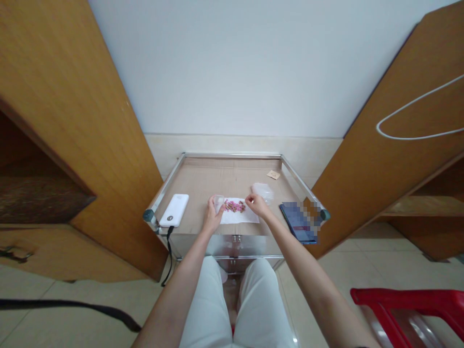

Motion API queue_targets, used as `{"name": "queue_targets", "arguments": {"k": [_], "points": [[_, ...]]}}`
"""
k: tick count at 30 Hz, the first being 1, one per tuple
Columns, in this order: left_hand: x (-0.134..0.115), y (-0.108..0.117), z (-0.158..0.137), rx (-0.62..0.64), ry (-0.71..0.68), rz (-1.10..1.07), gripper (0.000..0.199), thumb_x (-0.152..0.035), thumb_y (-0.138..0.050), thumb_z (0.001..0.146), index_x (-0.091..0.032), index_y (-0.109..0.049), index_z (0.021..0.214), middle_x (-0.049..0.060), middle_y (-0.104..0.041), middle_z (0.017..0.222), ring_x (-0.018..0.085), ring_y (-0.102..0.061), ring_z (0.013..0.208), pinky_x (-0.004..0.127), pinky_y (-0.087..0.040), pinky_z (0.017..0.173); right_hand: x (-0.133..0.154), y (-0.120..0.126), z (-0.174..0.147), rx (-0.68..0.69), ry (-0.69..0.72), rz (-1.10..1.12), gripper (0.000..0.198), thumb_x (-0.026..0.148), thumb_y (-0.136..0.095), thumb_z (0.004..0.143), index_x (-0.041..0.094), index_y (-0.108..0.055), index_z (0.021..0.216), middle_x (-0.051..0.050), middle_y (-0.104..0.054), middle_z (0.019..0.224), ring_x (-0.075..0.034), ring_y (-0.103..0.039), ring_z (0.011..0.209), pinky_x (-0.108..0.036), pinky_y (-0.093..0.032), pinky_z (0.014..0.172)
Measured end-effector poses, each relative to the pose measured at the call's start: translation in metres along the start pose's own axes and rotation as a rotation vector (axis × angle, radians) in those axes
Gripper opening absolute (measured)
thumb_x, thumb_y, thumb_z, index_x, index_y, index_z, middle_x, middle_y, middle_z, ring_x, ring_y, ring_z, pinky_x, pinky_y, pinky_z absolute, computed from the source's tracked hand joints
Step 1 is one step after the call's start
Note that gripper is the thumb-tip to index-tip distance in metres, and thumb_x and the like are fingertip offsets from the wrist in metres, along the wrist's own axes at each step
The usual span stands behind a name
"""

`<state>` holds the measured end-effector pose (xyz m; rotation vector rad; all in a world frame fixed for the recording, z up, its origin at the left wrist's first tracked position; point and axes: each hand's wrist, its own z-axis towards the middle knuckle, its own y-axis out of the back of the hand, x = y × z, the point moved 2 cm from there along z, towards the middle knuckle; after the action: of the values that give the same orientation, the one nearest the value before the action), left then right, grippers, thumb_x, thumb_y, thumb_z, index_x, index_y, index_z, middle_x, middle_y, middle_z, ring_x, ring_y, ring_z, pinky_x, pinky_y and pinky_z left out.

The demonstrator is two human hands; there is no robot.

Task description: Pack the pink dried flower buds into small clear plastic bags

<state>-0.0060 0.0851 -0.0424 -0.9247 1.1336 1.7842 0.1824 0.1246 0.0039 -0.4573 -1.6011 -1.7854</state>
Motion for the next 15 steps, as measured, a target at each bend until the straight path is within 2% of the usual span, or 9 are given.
{"name": "queue_targets", "arguments": {"k": [6,15], "points": [[-0.004,0.002,-0.002,0.001,0.005,0.025,0.052,-0.042,-0.044,0.076,-0.018,-0.027,0.119,0.012,-0.043,0.117,0.019,-0.044,0.106,0.034,-0.033,0.092,-0.008,-0.010,-0.015,0.146,0.014,-0.195,0.018,0.014,-0.047,0.071,0.010,-0.065,0.076,-0.012,-0.066,0.075,-0.016,-0.056,0.063,-0.023,-0.037,0.057],[-0.001,0.000,-0.001,-0.006,-0.019,0.010,0.053,-0.042,-0.045,0.076,-0.018,-0.027,0.119,0.012,-0.042,0.118,0.020,-0.043,0.108,0.035,-0.032,0.093,-0.006,-0.017,-0.016,0.177,-0.002,-0.375,0.024,0.020,-0.044,0.075,0.012,-0.065,0.084,-0.012,-0.066,0.087,-0.016,-0.058,0.074,-0.021,-0.037,0.063]]}}
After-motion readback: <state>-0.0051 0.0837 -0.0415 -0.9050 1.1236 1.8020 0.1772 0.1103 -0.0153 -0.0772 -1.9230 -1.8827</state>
